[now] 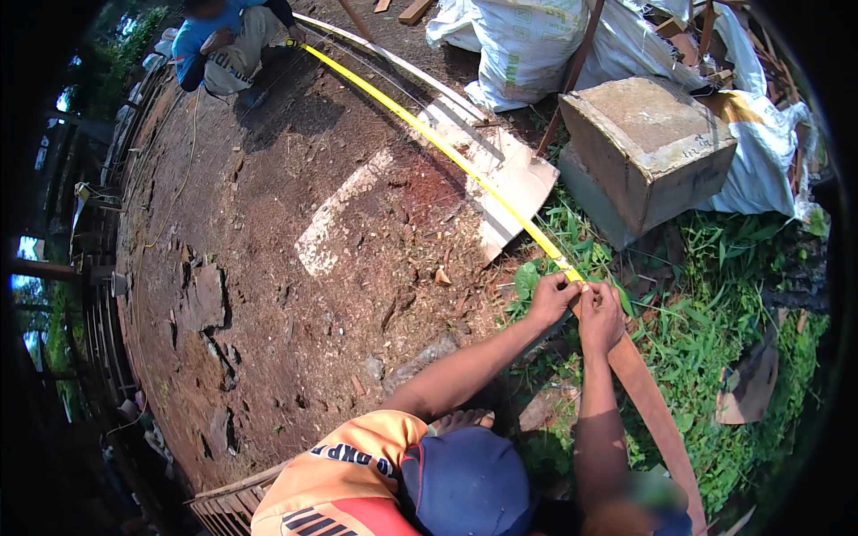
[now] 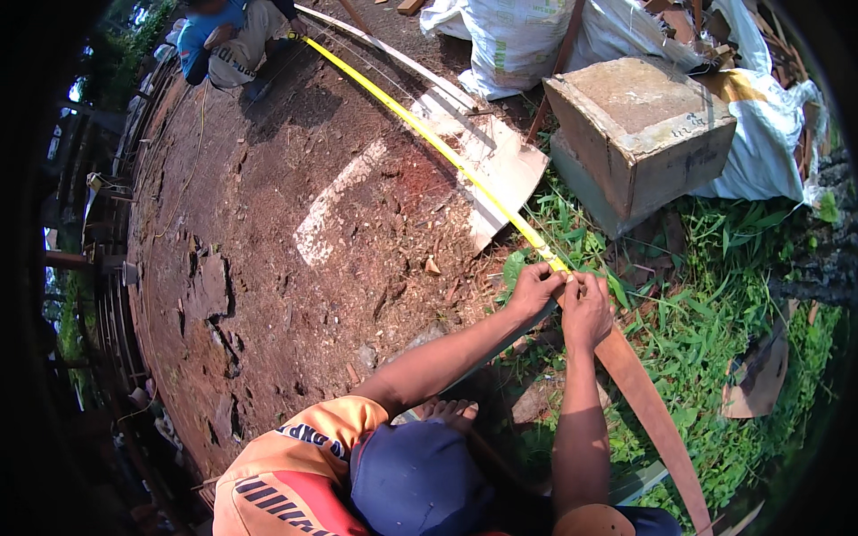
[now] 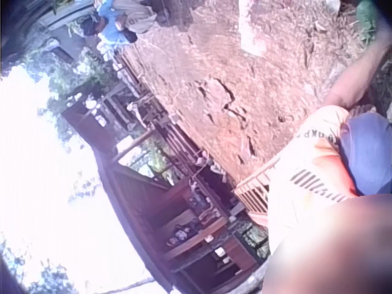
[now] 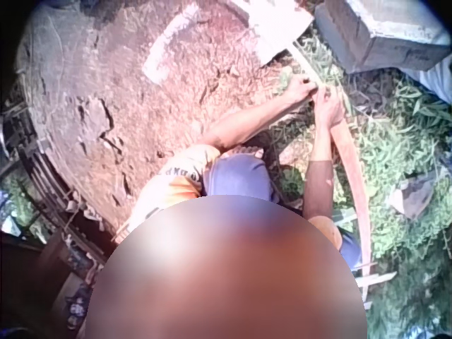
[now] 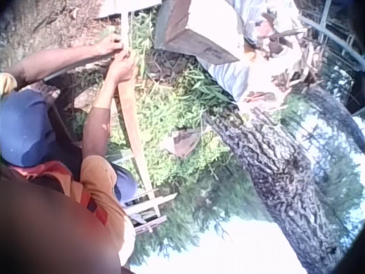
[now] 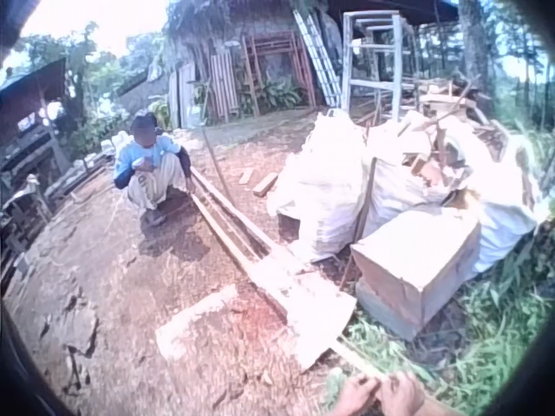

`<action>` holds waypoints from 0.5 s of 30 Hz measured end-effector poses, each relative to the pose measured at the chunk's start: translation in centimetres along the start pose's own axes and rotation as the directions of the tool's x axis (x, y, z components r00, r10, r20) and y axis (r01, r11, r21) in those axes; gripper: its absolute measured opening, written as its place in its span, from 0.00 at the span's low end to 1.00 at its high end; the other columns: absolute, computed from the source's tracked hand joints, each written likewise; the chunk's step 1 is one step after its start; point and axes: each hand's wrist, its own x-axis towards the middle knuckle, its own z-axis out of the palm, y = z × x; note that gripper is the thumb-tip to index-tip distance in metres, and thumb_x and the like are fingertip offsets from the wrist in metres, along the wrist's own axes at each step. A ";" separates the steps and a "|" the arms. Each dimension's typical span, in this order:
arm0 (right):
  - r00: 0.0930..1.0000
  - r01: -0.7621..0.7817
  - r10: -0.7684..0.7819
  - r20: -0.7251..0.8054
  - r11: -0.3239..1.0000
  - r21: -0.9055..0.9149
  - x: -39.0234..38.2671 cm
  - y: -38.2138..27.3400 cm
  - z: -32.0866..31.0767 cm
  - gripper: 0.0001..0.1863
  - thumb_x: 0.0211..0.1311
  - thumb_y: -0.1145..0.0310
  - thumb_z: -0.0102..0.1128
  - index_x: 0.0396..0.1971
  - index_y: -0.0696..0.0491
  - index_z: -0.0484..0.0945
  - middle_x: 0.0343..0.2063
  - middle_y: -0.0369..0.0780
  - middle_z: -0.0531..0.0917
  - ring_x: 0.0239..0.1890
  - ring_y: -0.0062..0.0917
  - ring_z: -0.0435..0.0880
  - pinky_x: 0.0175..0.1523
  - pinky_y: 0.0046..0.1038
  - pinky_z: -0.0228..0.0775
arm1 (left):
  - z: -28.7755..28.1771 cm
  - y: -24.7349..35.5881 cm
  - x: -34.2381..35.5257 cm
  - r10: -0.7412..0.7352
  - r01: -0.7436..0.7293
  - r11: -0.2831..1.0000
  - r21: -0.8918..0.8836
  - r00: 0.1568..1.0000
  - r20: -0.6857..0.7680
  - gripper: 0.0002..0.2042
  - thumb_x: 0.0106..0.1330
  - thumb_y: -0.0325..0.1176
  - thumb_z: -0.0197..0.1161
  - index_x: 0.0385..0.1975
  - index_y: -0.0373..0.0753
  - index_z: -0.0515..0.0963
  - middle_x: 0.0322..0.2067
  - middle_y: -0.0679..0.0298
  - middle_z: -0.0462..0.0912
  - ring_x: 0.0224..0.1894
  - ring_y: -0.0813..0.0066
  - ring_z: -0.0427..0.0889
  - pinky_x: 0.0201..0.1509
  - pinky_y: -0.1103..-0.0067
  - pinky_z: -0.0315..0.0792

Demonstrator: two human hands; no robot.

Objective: The person measures a wooden plank with a tape measure and marks it with a pen. They then move around the construction site, interacting with another worker and handling a spirit level.

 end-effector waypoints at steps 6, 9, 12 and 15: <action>1.000 0.020 -0.021 -0.015 0.999 -0.025 0.0 0.1 -0.1 0.09 0.65 0.56 0.61 0.38 0.44 0.82 0.37 0.33 0.81 0.41 0.32 0.82 0.49 0.38 0.67 | -0.1 -0.2 -0.1 0.005 -0.004 0.996 0.094 1.000 -0.013 0.06 0.68 0.29 0.65 0.33 0.32 0.82 0.27 0.69 0.83 0.28 0.86 0.75 0.30 0.84 0.70; 1.000 0.012 -0.013 -0.014 0.999 -0.034 0.0 0.2 0.0 0.10 0.66 0.56 0.61 0.38 0.44 0.82 0.36 0.34 0.81 0.40 0.32 0.82 0.49 0.39 0.67 | -0.1 -0.2 0.0 -0.026 0.026 1.000 0.013 1.000 0.003 0.08 0.67 0.31 0.66 0.32 0.31 0.83 0.26 0.70 0.82 0.29 0.86 0.75 0.31 0.82 0.69; 0.999 0.021 -0.022 -0.028 1.000 -0.021 0.1 0.0 0.1 0.10 0.66 0.56 0.60 0.39 0.44 0.82 0.35 0.34 0.81 0.39 0.32 0.82 0.49 0.38 0.67 | -0.1 0.0 0.0 -0.015 0.016 1.000 -0.018 0.999 0.039 0.06 0.68 0.29 0.65 0.34 0.32 0.82 0.28 0.69 0.83 0.28 0.86 0.75 0.31 0.83 0.70; 1.000 0.003 -0.003 -0.016 1.000 0.009 0.1 -0.1 0.0 0.11 0.65 0.55 0.60 0.39 0.44 0.83 0.34 0.33 0.81 0.39 0.32 0.82 0.49 0.38 0.67 | -0.1 0.6 -0.1 -0.006 0.006 0.999 0.050 1.000 0.006 0.07 0.69 0.29 0.65 0.35 0.31 0.82 0.28 0.69 0.83 0.28 0.86 0.76 0.31 0.83 0.70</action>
